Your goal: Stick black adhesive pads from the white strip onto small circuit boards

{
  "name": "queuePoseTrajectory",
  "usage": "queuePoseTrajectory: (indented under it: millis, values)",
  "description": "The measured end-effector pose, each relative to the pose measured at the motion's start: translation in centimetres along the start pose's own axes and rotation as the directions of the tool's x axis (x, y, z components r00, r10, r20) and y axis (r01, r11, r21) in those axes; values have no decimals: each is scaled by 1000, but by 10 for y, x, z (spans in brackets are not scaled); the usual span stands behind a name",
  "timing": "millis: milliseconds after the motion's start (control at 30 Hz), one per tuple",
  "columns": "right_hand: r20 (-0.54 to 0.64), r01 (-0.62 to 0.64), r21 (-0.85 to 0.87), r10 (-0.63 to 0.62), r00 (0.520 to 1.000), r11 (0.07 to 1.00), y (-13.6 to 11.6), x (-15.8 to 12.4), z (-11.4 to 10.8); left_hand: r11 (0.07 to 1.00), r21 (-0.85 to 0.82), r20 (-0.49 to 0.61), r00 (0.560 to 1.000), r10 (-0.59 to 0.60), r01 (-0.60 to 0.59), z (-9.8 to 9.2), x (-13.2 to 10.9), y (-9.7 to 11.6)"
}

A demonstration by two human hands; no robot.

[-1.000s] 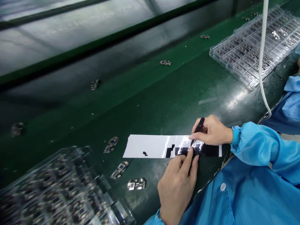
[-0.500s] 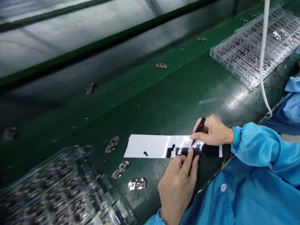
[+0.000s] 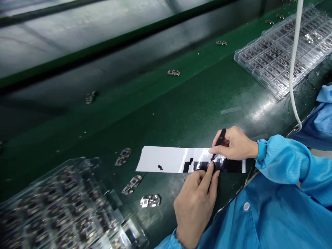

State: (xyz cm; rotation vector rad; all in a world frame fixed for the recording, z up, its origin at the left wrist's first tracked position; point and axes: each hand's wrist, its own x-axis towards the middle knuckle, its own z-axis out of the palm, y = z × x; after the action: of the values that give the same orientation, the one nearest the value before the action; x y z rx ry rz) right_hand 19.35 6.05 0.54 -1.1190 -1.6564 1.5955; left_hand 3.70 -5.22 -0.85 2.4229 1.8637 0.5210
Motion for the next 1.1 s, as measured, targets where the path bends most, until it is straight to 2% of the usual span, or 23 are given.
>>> queuePoseTrajectory:
  millis: [267,467,567,667,733,800,867,933,1033,1100]
  values:
    - [-4,-21,95,21,1000,995,-1,2,1,1000,0,-2,1000,-10,10,0,0,-1]
    - [-9,-102,189,105,994,977,0,0,0,999,-31,-18,1000,-25,24,1,-3,2]
    - [-59,-109,193,122,991,975,-11,2,-3,990,-125,85,994,-62,73,-14,-8,4]
    - [-92,-64,167,81,993,984,-23,12,-8,965,-229,234,969,-76,131,-42,-3,-10]
    - [-93,-20,162,35,995,987,-30,22,-10,961,-198,258,956,-139,193,-65,11,-36]
    - [-93,8,161,7,996,987,-34,31,-12,947,-118,232,935,-267,300,-84,33,-77]
    - [-88,13,156,1,996,988,-36,36,-13,881,-44,194,869,-456,472,-93,62,-131]
    - [-84,14,155,-1,996,988,-35,38,-15,767,-37,151,762,-629,641,-91,93,-188]
    - [-85,41,175,-26,996,984,-32,38,-18,689,-24,69,689,-722,724,-77,133,-263]
    - [-88,62,195,-45,995,979,-32,36,-20,645,-23,18,645,-764,764,-66,151,-298]
